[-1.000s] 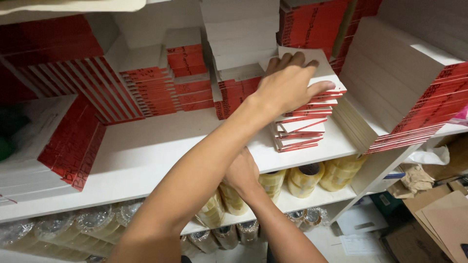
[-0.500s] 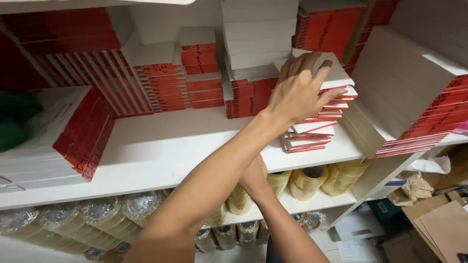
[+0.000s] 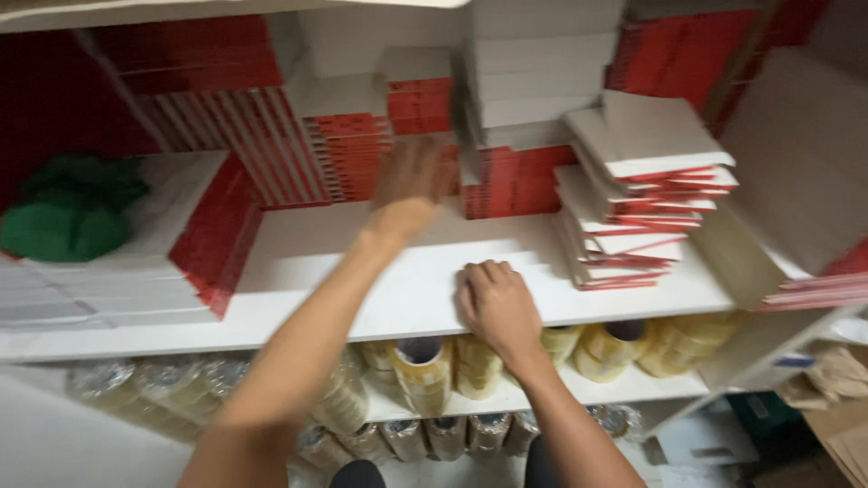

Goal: The person takes red and white notepads from a shelf, flips through the pages of several pads, and stacks them together on the same shelf.

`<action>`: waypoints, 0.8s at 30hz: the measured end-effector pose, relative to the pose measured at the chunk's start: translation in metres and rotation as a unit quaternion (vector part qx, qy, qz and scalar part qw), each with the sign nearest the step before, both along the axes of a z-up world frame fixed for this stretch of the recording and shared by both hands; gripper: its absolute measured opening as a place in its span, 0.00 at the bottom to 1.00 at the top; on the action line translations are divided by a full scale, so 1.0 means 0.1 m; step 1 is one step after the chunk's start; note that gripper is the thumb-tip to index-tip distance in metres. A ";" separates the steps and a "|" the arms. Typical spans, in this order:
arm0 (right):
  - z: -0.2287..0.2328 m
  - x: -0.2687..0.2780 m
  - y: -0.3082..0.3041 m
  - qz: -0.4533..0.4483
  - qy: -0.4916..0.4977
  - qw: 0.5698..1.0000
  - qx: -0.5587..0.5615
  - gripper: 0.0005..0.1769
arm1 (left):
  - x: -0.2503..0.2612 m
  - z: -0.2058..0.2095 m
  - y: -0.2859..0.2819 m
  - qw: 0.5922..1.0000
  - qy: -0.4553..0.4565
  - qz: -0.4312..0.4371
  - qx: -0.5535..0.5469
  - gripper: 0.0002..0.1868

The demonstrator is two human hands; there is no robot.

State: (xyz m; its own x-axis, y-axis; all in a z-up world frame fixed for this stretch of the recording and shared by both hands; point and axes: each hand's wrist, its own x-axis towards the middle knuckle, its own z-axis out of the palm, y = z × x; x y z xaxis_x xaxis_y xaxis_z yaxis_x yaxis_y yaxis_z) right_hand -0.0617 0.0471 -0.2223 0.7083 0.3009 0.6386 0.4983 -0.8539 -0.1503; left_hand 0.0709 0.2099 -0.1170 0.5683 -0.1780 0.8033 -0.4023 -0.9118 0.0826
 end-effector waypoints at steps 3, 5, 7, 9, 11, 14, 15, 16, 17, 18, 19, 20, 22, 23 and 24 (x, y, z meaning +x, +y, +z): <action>-0.02 0.02 0.02 -0.007 0.018 1.000 -0.009 0.14 | 0.12 0.23 0.78 0.990 0.042 0.117 0.069 0.19; 0.00 0.02 0.05 -0.020 0.014 0.999 -0.021 0.15 | 0.19 0.41 1.12 0.979 -0.020 0.180 0.098 0.17; 0.05 -0.02 0.07 0.011 -0.047 0.998 0.032 0.11 | 0.28 0.58 1.34 0.962 0.068 0.227 0.138 0.25; 0.06 -0.01 0.08 0.010 -0.042 0.999 0.026 0.12 | 0.39 0.61 1.43 0.961 0.056 0.223 0.152 0.18; 0.06 -0.01 0.08 0.010 -0.036 0.999 0.020 0.13 | 0.47 0.63 1.49 0.961 0.046 0.219 0.166 0.13; 0.04 0.00 0.10 0.005 -0.043 0.998 0.033 0.13 | 0.50 0.63 1.52 0.963 0.098 0.205 0.144 0.17; 0.03 0.01 0.10 -0.001 -0.047 0.998 0.030 0.12 | 0.48 0.63 1.52 0.962 0.159 0.184 0.126 0.18; 0.01 0.02 0.10 -0.007 -0.051 0.998 0.027 0.12 | 0.46 0.64 1.51 0.956 0.218 0.161 0.108 0.21; 0.01 0.02 0.11 -0.005 -0.050 0.998 0.024 0.12 | 0.46 0.63 1.52 0.956 0.219 0.161 0.106 0.21; 0.02 0.01 0.11 -0.007 -0.053 0.998 0.028 0.12 | 0.46 0.63 1.52 0.957 0.215 0.164 0.109 0.21; 0.02 0.01 0.12 -0.010 -0.056 0.998 0.032 0.11 | 0.46 0.63 1.51 0.957 0.210 0.165 0.113 0.21; 0.02 0.00 0.12 -0.010 -0.056 0.998 0.031 0.11 | 0.44 0.65 1.54 0.957 0.211 0.165 0.112 0.21; 0.01 0.01 0.11 -0.022 -0.042 0.999 0.022 0.13 | 0.44 0.71 1.58 0.969 0.205 0.126 0.059 0.20; 0.03 0.01 0.12 -0.024 -0.042 0.999 0.023 0.13 | 0.42 0.74 1.60 0.969 0.205 0.124 0.060 0.20; 0.05 0.01 0.13 -0.030 -0.034 0.999 0.025 0.13 | 0.41 0.78 1.62 0.966 0.230 0.104 0.056 0.17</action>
State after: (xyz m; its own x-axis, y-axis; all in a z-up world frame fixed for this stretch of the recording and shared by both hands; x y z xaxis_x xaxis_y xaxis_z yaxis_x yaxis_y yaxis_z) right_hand -0.0607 0.0604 -0.2175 0.6787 0.2256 0.6989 0.4571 -0.8746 -0.1616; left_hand 0.1115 0.3717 -0.0394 0.8933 -0.0940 0.4396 -0.1547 -0.9824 0.1044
